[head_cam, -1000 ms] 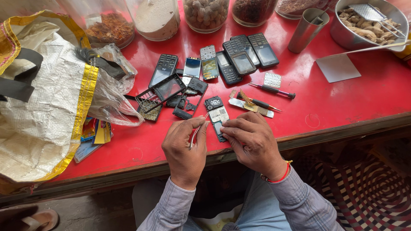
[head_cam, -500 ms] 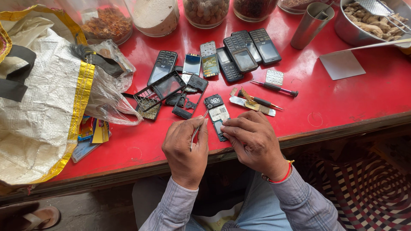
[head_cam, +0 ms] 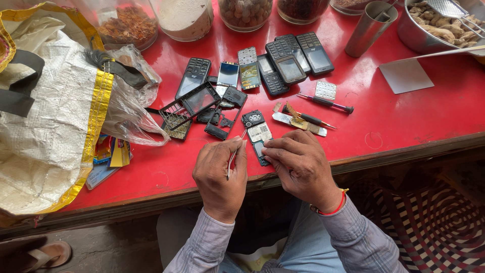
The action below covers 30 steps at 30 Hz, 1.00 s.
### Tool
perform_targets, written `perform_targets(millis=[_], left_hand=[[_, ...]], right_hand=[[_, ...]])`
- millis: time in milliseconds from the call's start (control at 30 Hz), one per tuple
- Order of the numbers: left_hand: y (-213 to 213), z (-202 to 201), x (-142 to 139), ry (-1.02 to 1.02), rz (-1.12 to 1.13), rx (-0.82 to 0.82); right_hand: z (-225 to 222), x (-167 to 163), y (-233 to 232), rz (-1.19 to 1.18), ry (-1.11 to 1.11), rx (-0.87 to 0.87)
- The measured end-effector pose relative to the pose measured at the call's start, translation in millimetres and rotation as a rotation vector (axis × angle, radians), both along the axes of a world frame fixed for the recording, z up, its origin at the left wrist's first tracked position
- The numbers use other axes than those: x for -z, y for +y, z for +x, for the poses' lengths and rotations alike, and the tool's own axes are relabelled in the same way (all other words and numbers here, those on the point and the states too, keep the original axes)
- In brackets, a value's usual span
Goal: The person holds a mobile phone, removes its back cover and battery, then uses a pry tool to lift and separate the internal board and components from the housing. They set the disassembled housings and keypads aside on the red workbench and continue prying at the board with a small metal tool.
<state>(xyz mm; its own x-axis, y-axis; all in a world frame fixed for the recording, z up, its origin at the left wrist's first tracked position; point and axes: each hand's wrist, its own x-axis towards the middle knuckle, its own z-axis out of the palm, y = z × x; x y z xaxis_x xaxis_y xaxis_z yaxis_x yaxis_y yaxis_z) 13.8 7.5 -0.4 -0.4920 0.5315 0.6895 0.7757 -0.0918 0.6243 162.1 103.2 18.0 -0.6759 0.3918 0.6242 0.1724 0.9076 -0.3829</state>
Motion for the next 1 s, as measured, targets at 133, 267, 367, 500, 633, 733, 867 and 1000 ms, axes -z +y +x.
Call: perform_targets(millis=[133, 267, 367, 500, 633, 733, 867, 1000], left_hand=[[-2.0, 0.0, -0.4, 0.012, -0.004, -0.014], [-5.4, -0.1, -1.3, -0.002, 0.015, -0.015], [-6.9, -1.0, -1.7, -0.019, 0.031, -0.002], [-7.8, -2.8, -2.8, -0.042, 0.060, 0.008], [-10.5, -4.9, -5.2, -0.099, 0.067, 0.040], [-12.3, -6.5, -6.2, -0.155, 0.073, 0.063], [-15.2, -8.7, -5.2, -0.150, 0.060, 0.105], [-14.7, -9.5, -4.0, -0.168, 0.076, 0.147]], right_hand=[[1.2, -2.0, -0.6, 0.023, 0.000, 0.028], [1.5, -4.9, -0.8, 0.041, 0.024, 0.056], [0.6, -7.2, -3.8, -0.012, 0.052, 0.116], [-7.2, -10.2, -7.0, -0.033, 0.033, 0.198], [-19.9, -13.3, -0.3, 0.067, -0.061, 0.170], [-23.4, -14.3, 4.2, 0.058, -0.108, 0.157], [-20.1, -14.2, 9.8, 0.036, -0.146, 0.134], [-16.1, -12.2, 12.3, -0.029, -0.135, 0.132]])
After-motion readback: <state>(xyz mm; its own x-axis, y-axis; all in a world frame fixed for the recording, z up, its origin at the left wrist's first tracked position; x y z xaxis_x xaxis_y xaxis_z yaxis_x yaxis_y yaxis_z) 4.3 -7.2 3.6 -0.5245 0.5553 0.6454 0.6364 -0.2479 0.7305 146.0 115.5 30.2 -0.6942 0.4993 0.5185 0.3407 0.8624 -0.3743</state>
